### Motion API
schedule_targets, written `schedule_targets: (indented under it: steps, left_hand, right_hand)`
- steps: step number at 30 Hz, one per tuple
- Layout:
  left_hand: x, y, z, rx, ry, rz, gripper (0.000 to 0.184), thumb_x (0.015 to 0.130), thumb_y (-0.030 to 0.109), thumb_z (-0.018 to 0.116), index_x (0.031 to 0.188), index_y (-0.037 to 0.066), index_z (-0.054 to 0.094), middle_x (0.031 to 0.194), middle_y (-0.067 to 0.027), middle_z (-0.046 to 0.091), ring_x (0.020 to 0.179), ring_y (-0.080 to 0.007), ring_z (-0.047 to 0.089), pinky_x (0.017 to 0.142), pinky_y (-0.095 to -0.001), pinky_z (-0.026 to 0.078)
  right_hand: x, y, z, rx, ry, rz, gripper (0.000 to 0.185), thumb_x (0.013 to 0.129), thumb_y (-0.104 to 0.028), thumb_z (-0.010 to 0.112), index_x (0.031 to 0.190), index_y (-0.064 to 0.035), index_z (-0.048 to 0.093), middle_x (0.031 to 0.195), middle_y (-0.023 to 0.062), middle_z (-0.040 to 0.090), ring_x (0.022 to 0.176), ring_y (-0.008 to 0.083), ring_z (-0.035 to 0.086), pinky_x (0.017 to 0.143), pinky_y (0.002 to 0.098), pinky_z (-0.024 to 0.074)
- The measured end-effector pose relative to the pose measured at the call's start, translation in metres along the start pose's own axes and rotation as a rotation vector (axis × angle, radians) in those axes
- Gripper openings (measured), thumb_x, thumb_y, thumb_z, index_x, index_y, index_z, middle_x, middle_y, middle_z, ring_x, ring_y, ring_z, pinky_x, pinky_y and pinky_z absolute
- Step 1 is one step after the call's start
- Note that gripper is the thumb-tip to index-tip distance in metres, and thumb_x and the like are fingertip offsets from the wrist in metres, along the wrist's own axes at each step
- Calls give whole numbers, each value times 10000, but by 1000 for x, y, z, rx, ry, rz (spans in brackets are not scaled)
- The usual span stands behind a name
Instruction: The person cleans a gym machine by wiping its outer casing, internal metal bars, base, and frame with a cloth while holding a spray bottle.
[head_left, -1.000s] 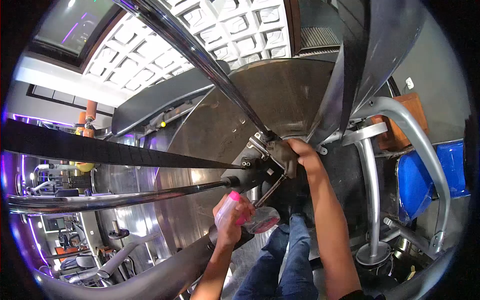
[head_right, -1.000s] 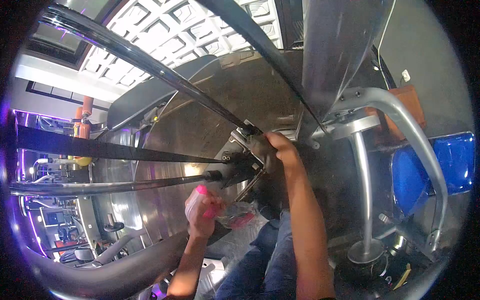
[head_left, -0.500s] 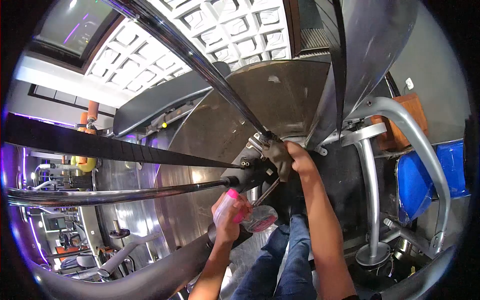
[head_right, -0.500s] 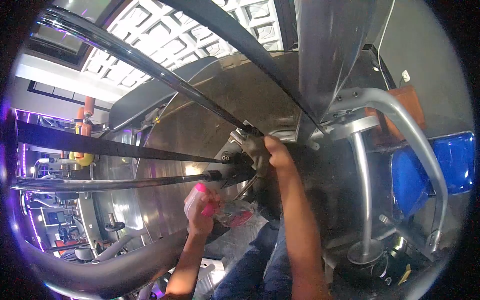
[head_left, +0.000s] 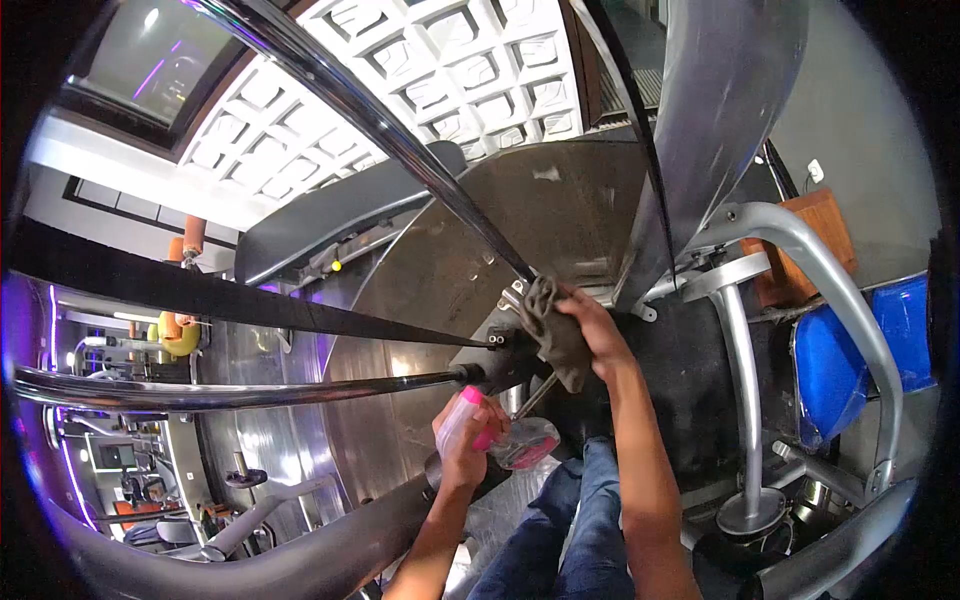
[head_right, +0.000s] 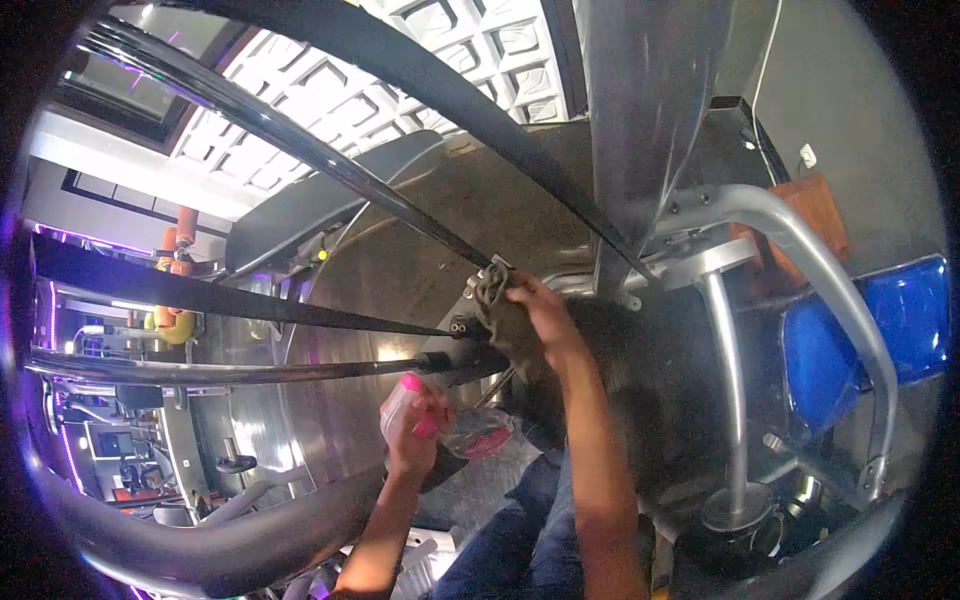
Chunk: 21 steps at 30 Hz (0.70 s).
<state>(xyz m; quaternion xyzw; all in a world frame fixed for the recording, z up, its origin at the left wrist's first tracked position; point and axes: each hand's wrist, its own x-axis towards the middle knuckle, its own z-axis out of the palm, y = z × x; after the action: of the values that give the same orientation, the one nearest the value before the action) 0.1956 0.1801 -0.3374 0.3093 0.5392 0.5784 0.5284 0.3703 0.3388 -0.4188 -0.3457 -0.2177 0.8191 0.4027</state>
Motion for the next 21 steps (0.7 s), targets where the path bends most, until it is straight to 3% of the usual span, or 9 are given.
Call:
schedule_targets:
  steps: [1, 3, 7, 11, 14, 16, 17, 18, 21]
  left_hand:
    - [0, -1, -1, -22, 6, -2, 262, 883, 265, 609, 926, 7, 586, 851, -113, 608, 672, -214, 590, 616, -335, 480]
    - [1, 2, 0, -45, -9, -10, 253, 885, 260, 608, 929, 12, 584, 847, -111, 605, 683, -214, 589, 612, -335, 472]
    - [4, 8, 2, -78, 35, -76, 230, 877, 250, 605, 926, 26, 579, 824, -103, 587, 714, -215, 577, 628, -339, 453]
    - [8, 5, 3, -182, 128, -84, 234, 854, 219, 584, 887, -12, 579, 797, -125, 602, 650, -203, 573, 608, -318, 452]
    - [3, 14, 7, -245, 83, -21, 235, 857, 230, 570, 903, 1, 594, 826, -109, 607, 673, -203, 578, 638, -326, 462]
    - [-5, 22, 14, -258, 291, -88, 223, 862, 232, 555, 927, 25, 607, 838, -92, 602, 695, -195, 567, 664, -333, 460]
    - [-9, 28, 15, -259, 286, -78, 223, 862, 232, 555, 927, 25, 607, 838, -92, 602, 695, -195, 567, 664, -333, 460]
    - [-12, 36, 15, -265, 269, -76, 220, 869, 233, 551, 940, 34, 611, 846, -87, 599, 708, -190, 560, 668, -328, 454]
    - [-19, 54, 7, -279, 186, -29, 208, 883, 249, 563, 945, 54, 604, 863, -77, 588, 710, -183, 531, 661, -313, 431]
  right_hand:
    - [0, 0, 7, 0, -6, -3, 443, 920, -240, 653, 1313, -51, 574, 1137, 93, 674, 1006, 183, 653, 905, 334, 511]
    - [0, 2, 23, -442, -65, 30, 424, 909, -183, 644, 1309, -59, 577, 1127, 78, 678, 1009, 181, 649, 911, 334, 500]
    - [27, 42, 29, -910, -299, -287, 377, 852, -152, 627, 1221, -89, 663, 1103, 114, 691, 1003, 243, 667, 909, 358, 495]
    - [34, 40, 46, -930, -195, -178, 346, 839, -150, 622, 1173, -96, 693, 1030, 121, 709, 964, 239, 671, 882, 359, 498]
    - [24, 13, 69, -955, -363, -316, 292, 858, -124, 611, 1127, -73, 711, 925, 88, 732, 804, 186, 675, 754, 338, 507]
    - [13, -9, 95, -885, -405, -301, 299, 860, -102, 601, 1139, -82, 706, 1003, 87, 728, 863, 167, 665, 806, 316, 502]
    - [9, -20, 110, -816, -449, -274, 309, 862, -80, 590, 1150, -90, 700, 1081, 85, 724, 921, 148, 655, 858, 294, 497]
    - [4, -25, 123, -708, -484, -385, 340, 853, -30, 575, 1169, -75, 693, 1090, 83, 729, 916, 128, 650, 851, 283, 499]
    - [-30, -52, 154, -744, -421, -473, 371, 845, 1, 565, 1191, -62, 683, 1093, 91, 731, 951, 132, 663, 855, 279, 505]
